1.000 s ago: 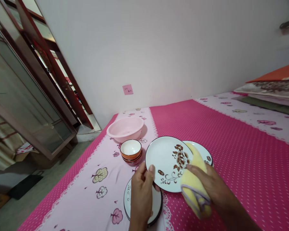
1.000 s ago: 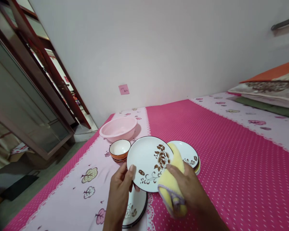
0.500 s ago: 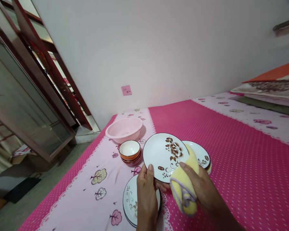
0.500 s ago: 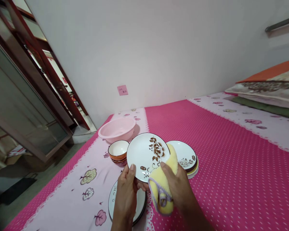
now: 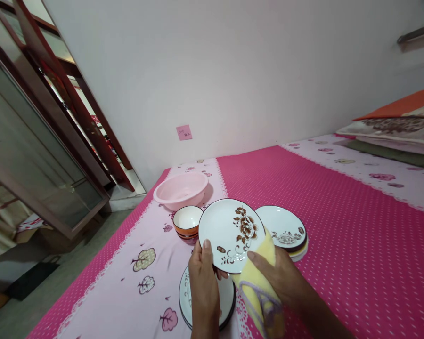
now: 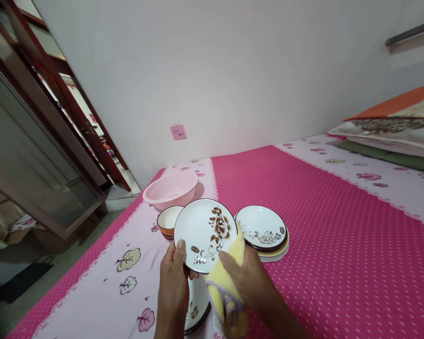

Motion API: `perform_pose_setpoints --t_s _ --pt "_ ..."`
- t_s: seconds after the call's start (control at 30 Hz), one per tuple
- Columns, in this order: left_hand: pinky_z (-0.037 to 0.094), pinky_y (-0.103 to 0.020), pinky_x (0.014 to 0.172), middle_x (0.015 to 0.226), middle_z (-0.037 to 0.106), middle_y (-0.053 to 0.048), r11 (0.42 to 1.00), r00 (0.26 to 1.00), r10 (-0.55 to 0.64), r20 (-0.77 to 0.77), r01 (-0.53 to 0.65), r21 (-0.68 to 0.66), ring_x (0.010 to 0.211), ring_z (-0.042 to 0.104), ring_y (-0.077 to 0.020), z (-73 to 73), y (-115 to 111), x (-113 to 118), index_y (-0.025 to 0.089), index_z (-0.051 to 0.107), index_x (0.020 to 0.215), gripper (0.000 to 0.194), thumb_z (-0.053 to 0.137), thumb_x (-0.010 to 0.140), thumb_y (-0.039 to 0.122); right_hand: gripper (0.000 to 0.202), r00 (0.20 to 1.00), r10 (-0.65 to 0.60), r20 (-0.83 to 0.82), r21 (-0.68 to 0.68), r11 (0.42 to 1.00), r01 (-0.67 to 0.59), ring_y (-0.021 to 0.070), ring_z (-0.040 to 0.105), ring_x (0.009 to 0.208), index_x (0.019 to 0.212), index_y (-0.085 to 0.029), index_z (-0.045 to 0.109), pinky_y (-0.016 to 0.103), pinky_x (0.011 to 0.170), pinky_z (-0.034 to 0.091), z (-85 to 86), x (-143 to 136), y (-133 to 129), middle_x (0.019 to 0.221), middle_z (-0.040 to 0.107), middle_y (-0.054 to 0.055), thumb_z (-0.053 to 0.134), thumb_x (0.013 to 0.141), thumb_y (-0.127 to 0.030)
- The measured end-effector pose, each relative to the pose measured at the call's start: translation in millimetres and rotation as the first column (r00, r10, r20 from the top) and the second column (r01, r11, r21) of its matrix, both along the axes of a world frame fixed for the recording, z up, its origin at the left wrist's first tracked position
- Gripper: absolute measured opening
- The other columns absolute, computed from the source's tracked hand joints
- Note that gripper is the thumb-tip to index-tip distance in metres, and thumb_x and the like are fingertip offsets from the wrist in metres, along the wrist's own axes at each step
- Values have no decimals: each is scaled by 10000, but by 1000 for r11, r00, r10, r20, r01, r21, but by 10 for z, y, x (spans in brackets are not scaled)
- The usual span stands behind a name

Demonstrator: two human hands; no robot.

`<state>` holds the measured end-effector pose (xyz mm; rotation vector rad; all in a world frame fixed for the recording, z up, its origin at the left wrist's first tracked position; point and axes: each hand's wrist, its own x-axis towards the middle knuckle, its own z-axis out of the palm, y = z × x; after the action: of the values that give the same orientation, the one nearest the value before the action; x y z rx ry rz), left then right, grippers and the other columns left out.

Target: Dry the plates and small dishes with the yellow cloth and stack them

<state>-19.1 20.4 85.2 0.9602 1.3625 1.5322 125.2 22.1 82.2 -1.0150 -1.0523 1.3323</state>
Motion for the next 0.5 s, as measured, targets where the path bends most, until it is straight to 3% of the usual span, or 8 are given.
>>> perform_pose_setpoints --t_s 0.2,0.33,0.4,0.5 --pt "346 -220 457 602 501 59 999 999 45 2 -45 5 521 393 -101 -72 40 -41 201 555 830 470 534 896 666 675 980 188 58 55 980 -191 332 691 1100 1392 -169 539 480 973 543 10 140 22 1241 720 167 705 810 -469" --pt "303 -212 433 576 460 74 999 998 39 39 -40 33 497 341 -87 -132 86 -132 199 548 809 471 576 871 664 622 887 384 254 11 916 -400 329 687 1099 1403 -189 555 435 898 567 81 425 19 1224 727 133 673 826 -388" --pt "287 -206 433 573 438 77 998 999 44 27 -45 33 500 325 -83 -136 99 -172 195 553 804 471 578 871 660 522 823 348 450 4 920 -391 320 696 1058 1314 -198 630 413 875 559 53 548 27 1183 741 113 658 805 -309" --pt "267 -205 429 564 411 78 998 998 60 -26 -60 8 496 322 -85 -106 98 -199 193 566 809 481 570 867 671 440 641 115 759 53 970 -237 349 690 1034 1183 -200 692 452 892 523 -54 591 49 1130 750 134 635 748 -224"
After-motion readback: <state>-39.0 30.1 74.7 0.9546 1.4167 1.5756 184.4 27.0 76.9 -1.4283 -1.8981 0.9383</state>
